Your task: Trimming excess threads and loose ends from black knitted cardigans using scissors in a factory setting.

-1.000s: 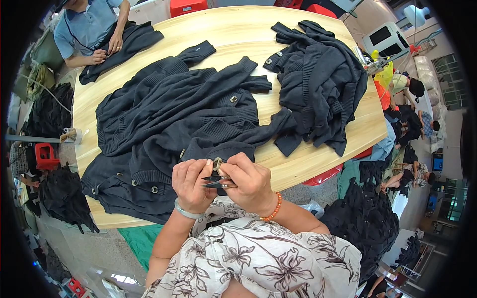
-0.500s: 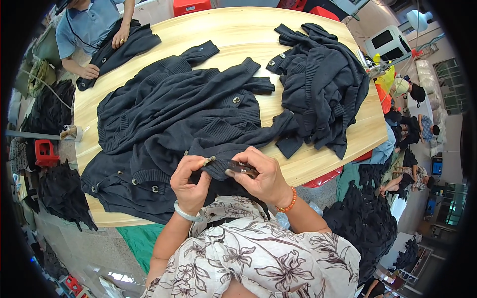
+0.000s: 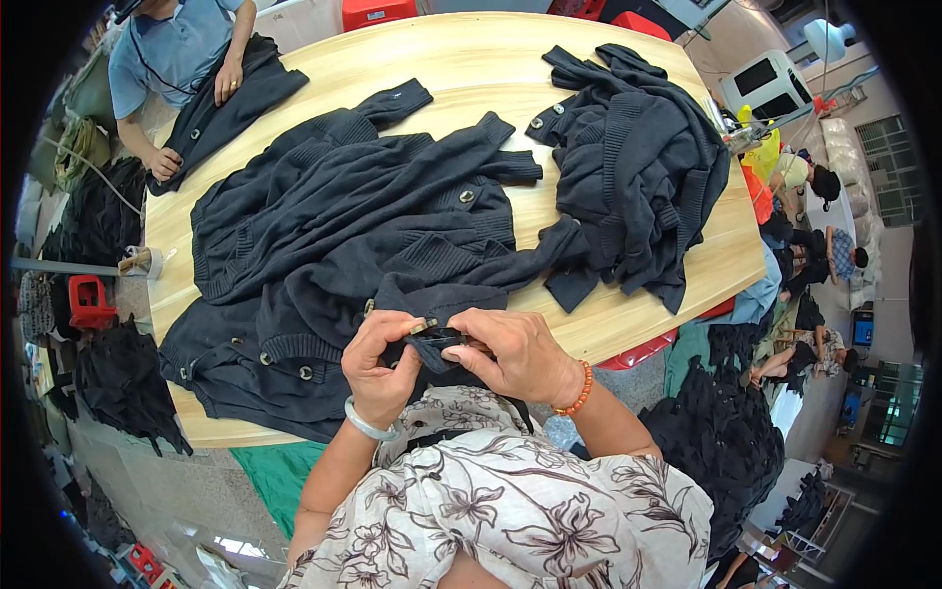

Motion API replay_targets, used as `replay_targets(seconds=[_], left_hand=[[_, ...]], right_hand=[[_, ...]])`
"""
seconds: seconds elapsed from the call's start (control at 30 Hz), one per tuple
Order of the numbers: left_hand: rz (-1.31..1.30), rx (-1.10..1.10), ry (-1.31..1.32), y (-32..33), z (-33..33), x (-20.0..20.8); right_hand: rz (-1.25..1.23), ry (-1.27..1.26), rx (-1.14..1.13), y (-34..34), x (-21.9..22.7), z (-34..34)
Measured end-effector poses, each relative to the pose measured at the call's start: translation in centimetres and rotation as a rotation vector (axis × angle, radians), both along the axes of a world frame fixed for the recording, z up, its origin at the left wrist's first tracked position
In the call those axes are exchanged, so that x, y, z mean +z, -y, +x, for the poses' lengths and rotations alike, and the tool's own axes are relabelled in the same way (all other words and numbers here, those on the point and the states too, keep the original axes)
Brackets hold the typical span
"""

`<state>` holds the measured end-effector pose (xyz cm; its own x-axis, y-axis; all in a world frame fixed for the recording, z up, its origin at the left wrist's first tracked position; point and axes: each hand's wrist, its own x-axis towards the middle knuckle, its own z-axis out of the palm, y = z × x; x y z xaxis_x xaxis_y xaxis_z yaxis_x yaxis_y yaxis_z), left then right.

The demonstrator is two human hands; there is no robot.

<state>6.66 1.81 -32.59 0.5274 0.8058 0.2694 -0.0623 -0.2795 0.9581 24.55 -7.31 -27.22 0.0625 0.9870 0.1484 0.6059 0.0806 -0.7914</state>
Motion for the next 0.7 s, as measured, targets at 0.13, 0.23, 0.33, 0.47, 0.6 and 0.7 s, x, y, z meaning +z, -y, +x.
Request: replay_targets(seconds=[0.13,0.23,0.33,0.47,0.6,0.7], left_hand=[[-0.006,-0.016,0.012,0.1,-0.1,0.1],[-0.001,-0.025,0.015,0.2,-0.1,0.3],[0.023,-0.027,0.01,0.4,-0.1,0.3],[0.025,-0.032,0.006,0.4,-0.1,0.3],[-0.069,-0.026,0.051,0.5,-0.2,-0.4],[-0.166,-0.027,0.093,0.5,-0.3,-0.6]], right_hand=[[-0.031,0.018,0.019,0.2,-0.5,-0.1],[-0.032,-0.004,0.02,0.4,-0.7,-0.2],[0.003,0.005,-0.009,0.5,-0.7,-0.4],[0.026,0.022,-0.007,0.4,-0.8,-0.4],[-0.013,-0.079,-0.009,0.7,-0.6,-0.1],[-0.035,-0.124,-0.039,1.0,-1.1,-0.1]])
